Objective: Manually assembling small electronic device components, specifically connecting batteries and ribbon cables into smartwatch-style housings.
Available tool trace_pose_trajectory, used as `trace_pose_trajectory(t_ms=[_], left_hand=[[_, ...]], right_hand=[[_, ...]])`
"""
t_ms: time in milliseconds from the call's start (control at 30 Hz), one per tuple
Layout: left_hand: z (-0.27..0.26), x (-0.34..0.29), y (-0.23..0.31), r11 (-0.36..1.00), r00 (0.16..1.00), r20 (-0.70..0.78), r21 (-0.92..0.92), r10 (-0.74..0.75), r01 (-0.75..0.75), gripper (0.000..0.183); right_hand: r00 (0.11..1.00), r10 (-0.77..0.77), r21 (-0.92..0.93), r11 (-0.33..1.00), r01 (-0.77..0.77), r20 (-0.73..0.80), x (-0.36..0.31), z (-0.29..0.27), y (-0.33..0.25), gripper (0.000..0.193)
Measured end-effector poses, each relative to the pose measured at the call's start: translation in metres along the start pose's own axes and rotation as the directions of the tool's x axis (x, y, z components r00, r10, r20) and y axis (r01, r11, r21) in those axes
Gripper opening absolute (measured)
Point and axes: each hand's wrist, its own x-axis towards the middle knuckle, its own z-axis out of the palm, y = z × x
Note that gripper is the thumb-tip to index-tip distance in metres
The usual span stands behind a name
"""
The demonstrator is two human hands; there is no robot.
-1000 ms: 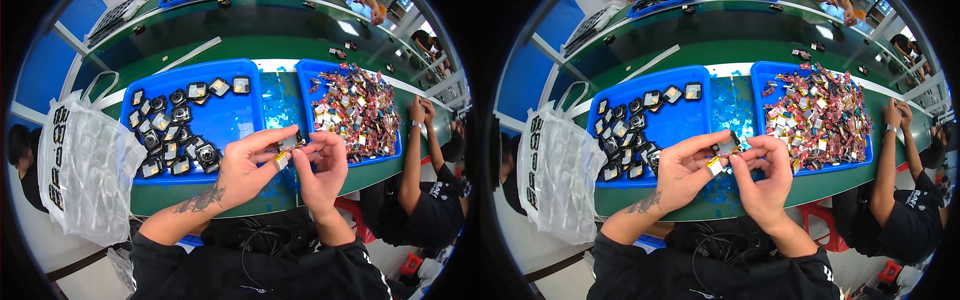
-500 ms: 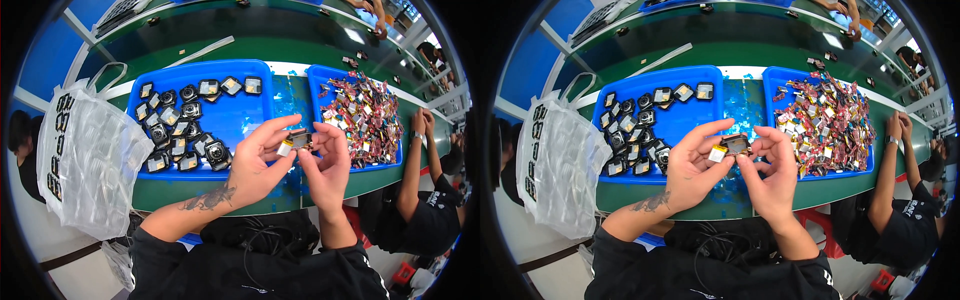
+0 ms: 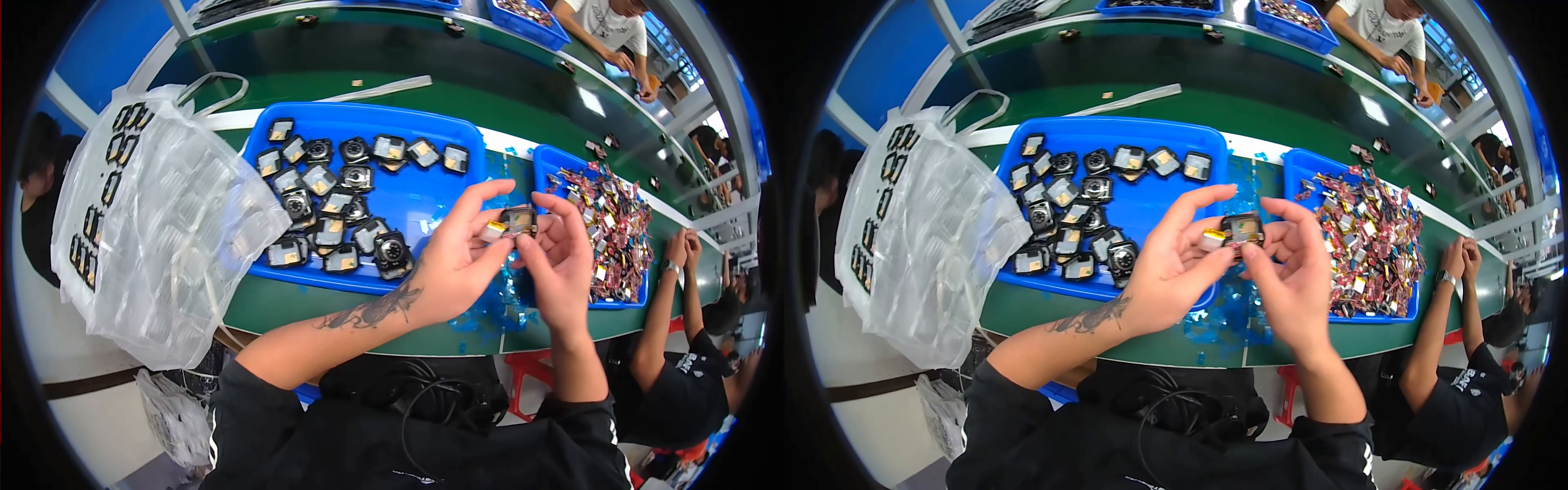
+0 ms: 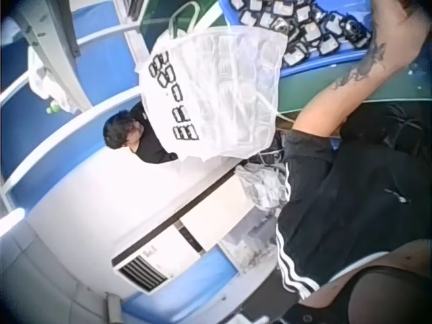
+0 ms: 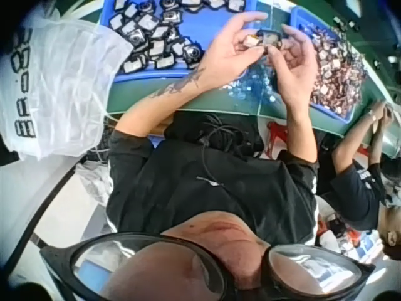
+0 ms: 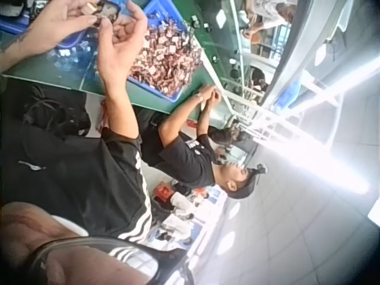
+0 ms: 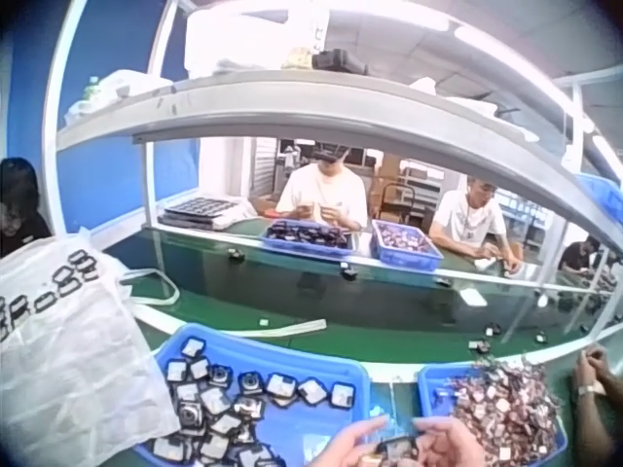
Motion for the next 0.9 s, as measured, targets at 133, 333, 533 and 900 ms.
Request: trace_pose_trajectory(t_ms=[133,333,533,900], left_hand=[[-0.038,0.026,0.012,0.616,0.952,-0.003,0.763,0.306,-0.196,0.052],[-0.107,0.045,0.003,-0.391,0.886,0.061,0.91,0.459,0.14,0.039],[-0.105,0.036,0.008,-0.297,0.953,-0.025,0.948,0.304,0.119,0.04],[-0.07,0.037,0.028,0.264,0.894,-0.115,0.965,0.434,-0.004,0.019]], right_hand=[[0.988,0.082,-0.15,0.987,-0.062,0.133,0.058,-0.016,-0.012,0.046],[0.972,0.236,-0.445,0.871,-0.208,0.007,0.215,-0.044,0.024,0.051],[0.994,0.082,-0.819,0.565,-0.103,-0.069,0.246,-0.049,0.082,0.043],[0.846,0.073,-0.815,0.324,0.481,0.528,0.137,-0.115,0.0,0.019]])
